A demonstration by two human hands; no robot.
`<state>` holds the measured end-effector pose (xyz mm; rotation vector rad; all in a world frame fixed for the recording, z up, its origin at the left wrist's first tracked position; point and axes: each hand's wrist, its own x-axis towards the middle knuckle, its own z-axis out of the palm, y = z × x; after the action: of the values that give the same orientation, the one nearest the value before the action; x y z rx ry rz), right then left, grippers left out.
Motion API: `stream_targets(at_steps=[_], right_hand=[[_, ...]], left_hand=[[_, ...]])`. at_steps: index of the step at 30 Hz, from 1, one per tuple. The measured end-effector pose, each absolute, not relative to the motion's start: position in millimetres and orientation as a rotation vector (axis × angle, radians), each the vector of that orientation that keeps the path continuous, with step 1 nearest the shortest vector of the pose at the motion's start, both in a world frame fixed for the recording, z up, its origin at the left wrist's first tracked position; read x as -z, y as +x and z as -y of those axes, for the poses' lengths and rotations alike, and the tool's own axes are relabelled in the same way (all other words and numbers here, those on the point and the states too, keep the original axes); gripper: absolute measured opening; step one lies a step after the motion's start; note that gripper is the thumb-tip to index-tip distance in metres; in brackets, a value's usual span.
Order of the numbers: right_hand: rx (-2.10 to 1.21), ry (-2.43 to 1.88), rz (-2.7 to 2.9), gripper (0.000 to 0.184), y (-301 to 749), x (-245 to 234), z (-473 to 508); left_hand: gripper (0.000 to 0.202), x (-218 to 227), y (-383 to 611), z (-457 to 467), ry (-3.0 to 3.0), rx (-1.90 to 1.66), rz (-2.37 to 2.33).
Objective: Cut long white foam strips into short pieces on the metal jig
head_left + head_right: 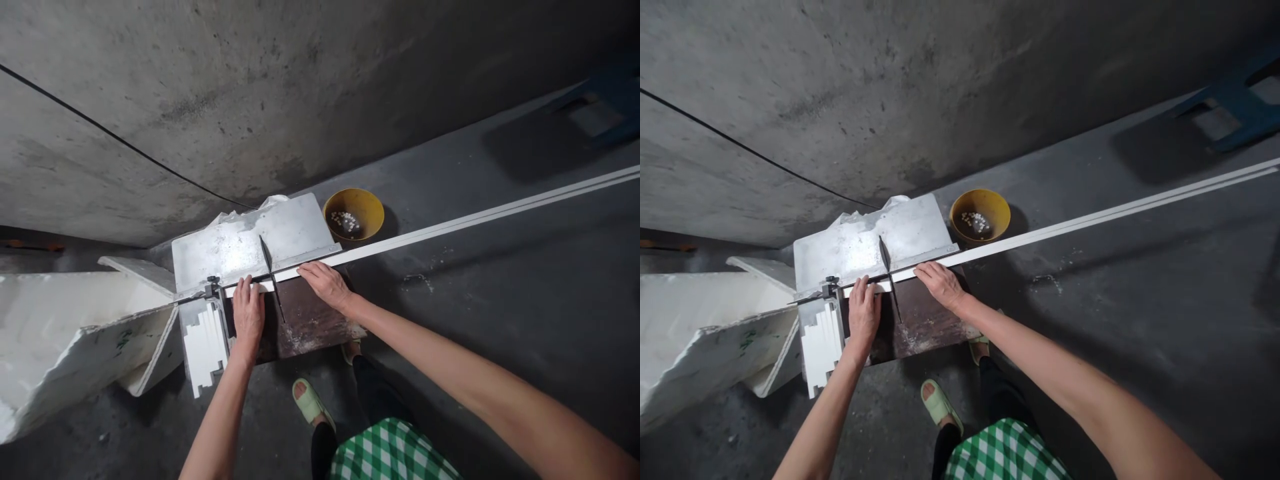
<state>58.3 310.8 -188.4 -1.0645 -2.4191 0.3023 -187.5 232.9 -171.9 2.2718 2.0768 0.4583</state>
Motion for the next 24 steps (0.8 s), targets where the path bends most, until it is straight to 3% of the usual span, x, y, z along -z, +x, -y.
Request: stream_targets(at_steps=[5,11,19,24], right_hand=[[-0.321,-1.024,2.436,0.027,48,188,-308],[-0.307,-0.911,2.537,0.018,-41,185,-301],[-0.400,-1.013,2.489,0.022,-92,186,-285],[-0.407,-1.067,2.497,0.025,-92,181,-275]], left_hand=[[0.027,175,-174,-185,2.354,-0.307,-1.859],[0.031,176,-159,-150,2.411,-0.420,-1.815],[0.035,161,-204,-143,2.317,-0.666,-2.051],[0.043,157,-231,-183,2.194,-0.638,-2.256]])
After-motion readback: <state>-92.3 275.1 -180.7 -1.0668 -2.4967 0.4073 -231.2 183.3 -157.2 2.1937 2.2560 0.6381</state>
